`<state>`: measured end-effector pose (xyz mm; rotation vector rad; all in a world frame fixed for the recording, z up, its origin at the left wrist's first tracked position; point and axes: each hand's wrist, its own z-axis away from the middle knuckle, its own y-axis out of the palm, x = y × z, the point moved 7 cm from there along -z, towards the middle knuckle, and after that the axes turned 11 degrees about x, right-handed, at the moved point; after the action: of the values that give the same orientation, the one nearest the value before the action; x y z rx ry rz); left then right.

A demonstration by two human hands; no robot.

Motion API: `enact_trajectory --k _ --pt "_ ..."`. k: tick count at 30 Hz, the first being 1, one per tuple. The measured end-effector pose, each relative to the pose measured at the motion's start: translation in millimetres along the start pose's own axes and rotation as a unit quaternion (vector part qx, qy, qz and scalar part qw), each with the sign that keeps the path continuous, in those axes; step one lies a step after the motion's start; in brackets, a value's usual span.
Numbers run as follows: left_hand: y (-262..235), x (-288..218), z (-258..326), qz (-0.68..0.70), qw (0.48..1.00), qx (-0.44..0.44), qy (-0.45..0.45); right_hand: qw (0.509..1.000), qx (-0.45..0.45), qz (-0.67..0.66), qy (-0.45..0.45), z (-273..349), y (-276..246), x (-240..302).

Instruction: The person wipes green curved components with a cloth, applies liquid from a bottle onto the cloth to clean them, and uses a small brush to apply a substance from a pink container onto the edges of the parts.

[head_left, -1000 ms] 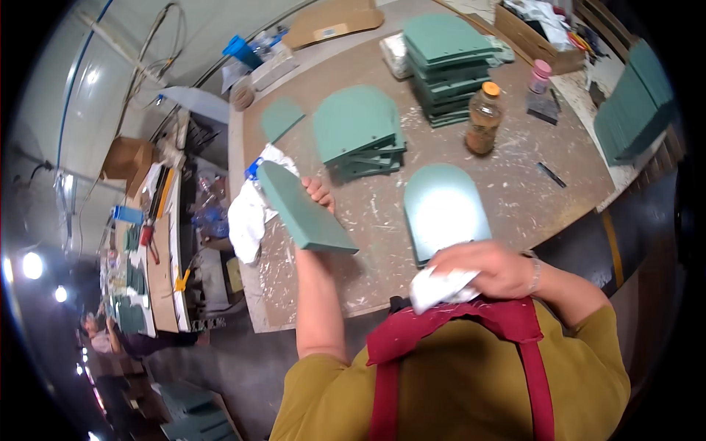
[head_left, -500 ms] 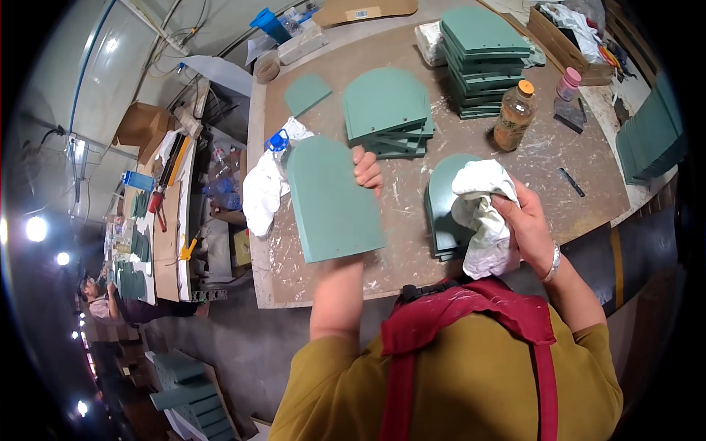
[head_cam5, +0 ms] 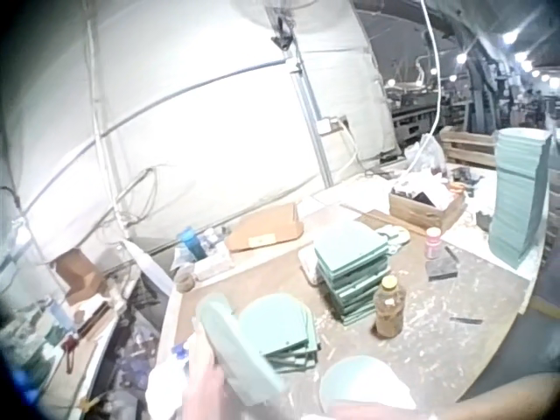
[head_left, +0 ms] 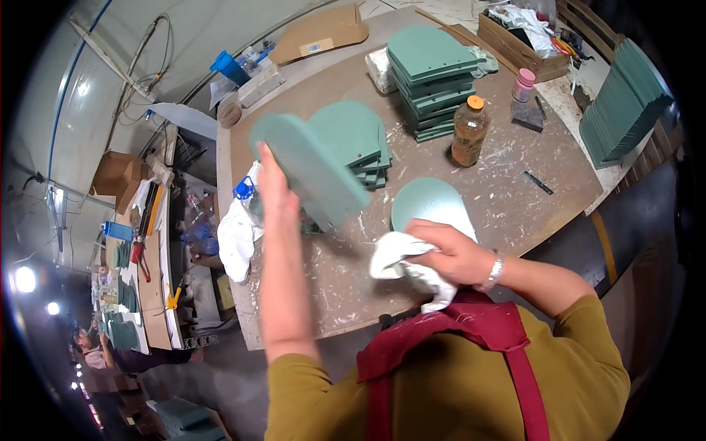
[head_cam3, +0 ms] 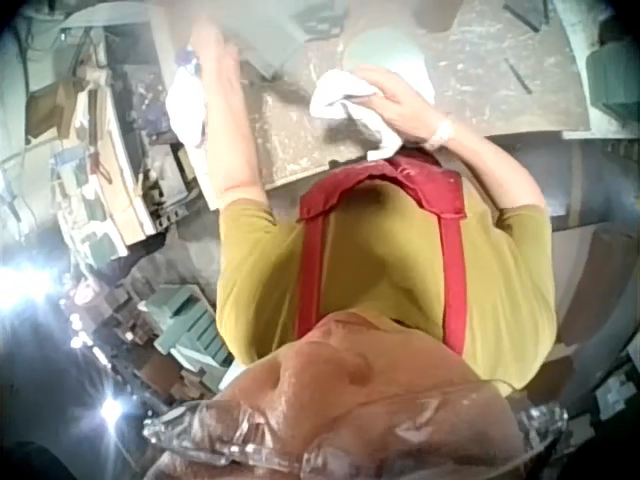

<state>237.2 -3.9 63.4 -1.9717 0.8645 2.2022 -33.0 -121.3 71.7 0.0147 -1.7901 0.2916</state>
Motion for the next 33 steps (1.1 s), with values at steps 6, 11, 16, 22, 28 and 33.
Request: enact_trajectory --k 6,11,16,22,28,33 --pt "-28.0 9.0 -104.7 -0.304 0.952 0.025 -0.003 0.901 -0.296 -0.3 0.107 79.0 -68.1 -40.0" --pt "-28.9 47.8 -167.7 -0.354 0.934 0.042 -0.028 0.87 -0.342 -0.332 0.126 113.5 -75.4 -63.6" --pt "40.1 16.3 -114.5 -0.689 0.633 0.02 0.352 0.839 -0.398 -0.345 0.138 141.7 -92.0 -83.9" --pt "156.0 130.6 145.8 -0.507 0.637 0.556 0.169 0.842 -0.464 -0.265 0.067 107.5 -148.6 -54.8" --pt "154.5 219.7 227.4 -0.569 0.597 0.525 0.212 0.967 0.096 0.235 0.006 -2.5 -29.1 -90.3" --pt "173.2 185.5 221.4 -0.62 0.517 0.524 0.271 0.922 -0.011 0.381 -0.072 -59.5 -57.2 -123.8"
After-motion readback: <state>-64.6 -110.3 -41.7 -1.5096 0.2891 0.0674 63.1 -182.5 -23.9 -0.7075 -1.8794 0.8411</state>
